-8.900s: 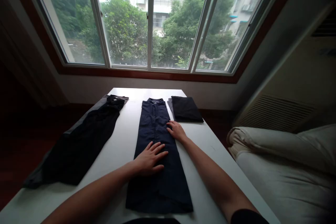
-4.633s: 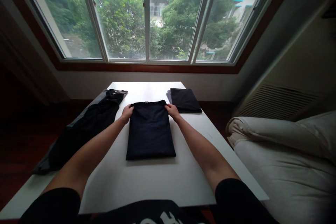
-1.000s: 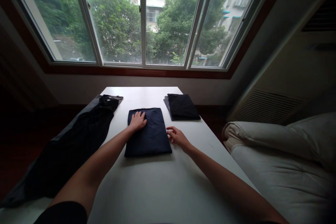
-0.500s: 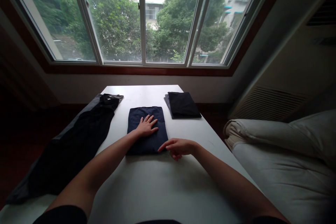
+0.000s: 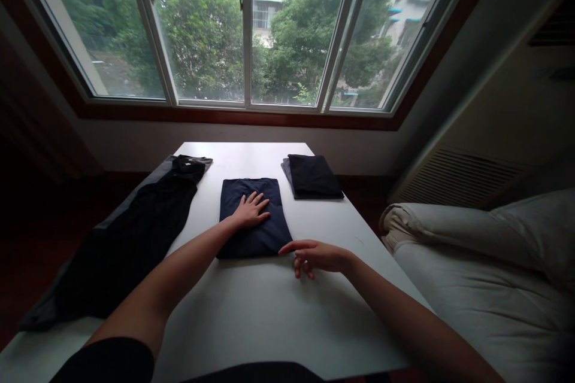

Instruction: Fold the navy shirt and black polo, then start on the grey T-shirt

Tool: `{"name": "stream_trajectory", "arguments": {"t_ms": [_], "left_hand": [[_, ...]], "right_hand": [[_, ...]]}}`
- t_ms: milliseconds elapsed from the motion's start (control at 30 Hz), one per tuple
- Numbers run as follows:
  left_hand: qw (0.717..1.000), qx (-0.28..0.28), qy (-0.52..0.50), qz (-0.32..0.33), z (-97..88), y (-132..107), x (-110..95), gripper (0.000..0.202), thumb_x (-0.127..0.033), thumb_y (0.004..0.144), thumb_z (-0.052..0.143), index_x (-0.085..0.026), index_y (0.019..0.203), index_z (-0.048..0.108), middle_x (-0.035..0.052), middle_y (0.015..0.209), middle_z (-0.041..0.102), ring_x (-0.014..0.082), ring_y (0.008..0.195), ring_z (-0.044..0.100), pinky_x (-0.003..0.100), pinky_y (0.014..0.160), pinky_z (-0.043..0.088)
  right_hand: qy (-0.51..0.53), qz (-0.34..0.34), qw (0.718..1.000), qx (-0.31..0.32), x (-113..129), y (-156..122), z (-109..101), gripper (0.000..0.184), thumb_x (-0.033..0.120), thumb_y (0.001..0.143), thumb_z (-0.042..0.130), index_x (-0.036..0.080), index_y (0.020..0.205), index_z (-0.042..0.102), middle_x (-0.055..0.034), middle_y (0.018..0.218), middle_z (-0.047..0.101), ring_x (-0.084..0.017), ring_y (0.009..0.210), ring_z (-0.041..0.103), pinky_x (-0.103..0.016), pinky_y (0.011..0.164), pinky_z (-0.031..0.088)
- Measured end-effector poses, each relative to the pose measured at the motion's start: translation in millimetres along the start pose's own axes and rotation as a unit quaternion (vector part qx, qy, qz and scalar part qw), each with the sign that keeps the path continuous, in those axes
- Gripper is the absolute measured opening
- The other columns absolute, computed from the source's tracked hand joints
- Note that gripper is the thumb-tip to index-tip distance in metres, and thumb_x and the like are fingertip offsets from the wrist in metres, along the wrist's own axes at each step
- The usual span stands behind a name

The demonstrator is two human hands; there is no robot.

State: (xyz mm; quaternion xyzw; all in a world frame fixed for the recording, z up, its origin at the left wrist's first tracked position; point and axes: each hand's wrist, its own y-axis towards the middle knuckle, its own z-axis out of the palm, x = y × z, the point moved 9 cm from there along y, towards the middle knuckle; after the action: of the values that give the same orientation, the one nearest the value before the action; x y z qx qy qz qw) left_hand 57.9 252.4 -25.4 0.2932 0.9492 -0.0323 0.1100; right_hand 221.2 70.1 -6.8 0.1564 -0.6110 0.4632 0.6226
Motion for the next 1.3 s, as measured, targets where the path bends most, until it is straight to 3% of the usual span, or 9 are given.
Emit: {"name": "stream_trajectory", "arguments": {"t_ms": [167, 333, 400, 533, 633, 767, 967, 1100, 1300], "left_hand": [[0.998, 0.021, -0.034, 0.045, -8.3, -15.9, 2.4, 0.065, -0.062, 0.105, 0.035, -0.030, 0.161, 0.039, 0.0072, 0.173, 0.021, 0.0340, 0.160, 0.011, 0.062, 0.125, 0.010], [0.994, 0.020, -0.061, 0.090, -18.0, -54.0, 12.7, 0.064, -0.058, 0.105, 0.043, -0.029, 0.162, 0.038, 0.0085, 0.171, 0.028, 0.0314, 0.158, 0.022, 0.054, 0.127, 0.019], [0.996, 0.021, -0.041, 0.074, -16.9, -68.0, 22.9, 0.063, -0.059, 0.103, 0.046, -0.033, 0.161, 0.040, 0.0070, 0.170, 0.028, 0.0337, 0.158, 0.022, 0.060, 0.126, 0.017], [0.999, 0.021, -0.014, 0.027, -12.2, -82.4, 39.8, 0.064, -0.061, 0.105, 0.040, -0.033, 0.162, 0.037, 0.0060, 0.172, 0.023, 0.0341, 0.159, 0.018, 0.062, 0.125, 0.015], [1.000, 0.008, -0.005, -0.006, -10.0, -80.8, 44.7, 0.066, -0.065, 0.104, 0.035, -0.034, 0.163, 0.035, 0.0054, 0.173, 0.019, 0.0357, 0.159, 0.013, 0.065, 0.124, 0.013], [1.000, -0.003, 0.003, -0.022, -6.0, -69.5, 46.4, 0.073, -0.072, 0.101, 0.035, -0.036, 0.164, 0.031, 0.0053, 0.174, 0.015, 0.0411, 0.159, 0.009, 0.072, 0.121, 0.007], [1.000, -0.008, 0.017, 0.017, -6.5, -52.0, 54.7, 0.067, -0.068, 0.103, 0.032, -0.040, 0.164, 0.029, 0.0026, 0.174, 0.015, 0.0396, 0.159, 0.011, 0.070, 0.121, 0.009], [0.996, -0.031, 0.052, 0.070, -17.1, -46.0, 59.0, 0.061, -0.058, 0.106, 0.034, -0.038, 0.164, 0.031, 0.0016, 0.173, 0.020, 0.0325, 0.158, 0.018, 0.058, 0.125, 0.014], [0.985, -0.140, 0.102, 0.003, -49.4, -37.7, 64.7, 0.054, -0.039, 0.104, 0.044, -0.026, 0.156, 0.048, 0.0079, 0.166, 0.038, 0.0313, 0.153, 0.030, 0.054, 0.126, 0.015]], "right_hand": [[-0.090, -0.015, 0.989, -0.113, 5.6, -24.0, -25.2, 0.058, 0.062, 0.093, 0.063, 0.018, 0.131, 0.064, -0.0007, 0.070, 0.064, -0.015, 0.062, 0.065, -0.022, 0.054, 0.045], [-0.347, -0.091, 0.837, -0.414, 67.6, -52.5, -65.4, 0.038, 0.053, 0.096, 0.055, 0.019, 0.089, 0.071, 0.0015, 0.065, 0.062, -0.011, 0.050, 0.053, -0.024, 0.053, 0.040], [-0.389, -0.072, 0.817, -0.420, 74.4, -48.5, -64.8, 0.034, 0.051, 0.095, 0.056, 0.021, 0.092, 0.072, 0.0002, 0.071, 0.067, -0.012, 0.051, 0.057, -0.025, 0.055, 0.043], [-0.365, 0.014, 0.853, -0.372, 53.2, -40.5, -74.7, 0.035, 0.052, 0.092, 0.060, 0.021, 0.098, 0.075, -0.0022, 0.072, 0.069, -0.014, 0.047, 0.060, -0.024, 0.046, 0.042], [-0.291, -0.016, 0.860, -0.420, 50.0, -55.0, -97.7, 0.037, 0.052, 0.089, 0.061, 0.019, 0.098, 0.073, -0.0047, 0.080, 0.071, -0.015, 0.052, 0.064, -0.024, 0.044, 0.043], [-0.217, -0.173, 0.773, -0.571, 76.3, -94.9, -122.8, 0.037, 0.051, 0.090, 0.058, 0.018, 0.098, 0.071, -0.0064, 0.088, 0.071, -0.016, 0.066, 0.068, -0.023, 0.052, 0.050], [-0.391, -0.229, 0.768, -0.452, 111.1, -40.5, -65.9, 0.027, 0.043, 0.096, 0.058, 0.022, 0.104, 0.073, -0.0076, 0.106, 0.073, -0.022, 0.095, 0.071, -0.031, 0.074, 0.060], [-0.555, -0.280, 0.713, -0.325, 112.9, 25.9, -16.9, 0.038, 0.040, 0.098, 0.062, 0.026, 0.133, 0.067, -0.0106, 0.145, 0.059, -0.028, 0.138, 0.053, -0.045, 0.114, 0.046], [-0.666, -0.161, 0.687, -0.242, 63.6, 100.6, -34.5, 0.059, 0.055, 0.102, 0.054, 0.032, 0.156, 0.048, -0.0063, 0.169, 0.031, -0.030, 0.156, 0.027, -0.053, 0.127, 0.022]]}}
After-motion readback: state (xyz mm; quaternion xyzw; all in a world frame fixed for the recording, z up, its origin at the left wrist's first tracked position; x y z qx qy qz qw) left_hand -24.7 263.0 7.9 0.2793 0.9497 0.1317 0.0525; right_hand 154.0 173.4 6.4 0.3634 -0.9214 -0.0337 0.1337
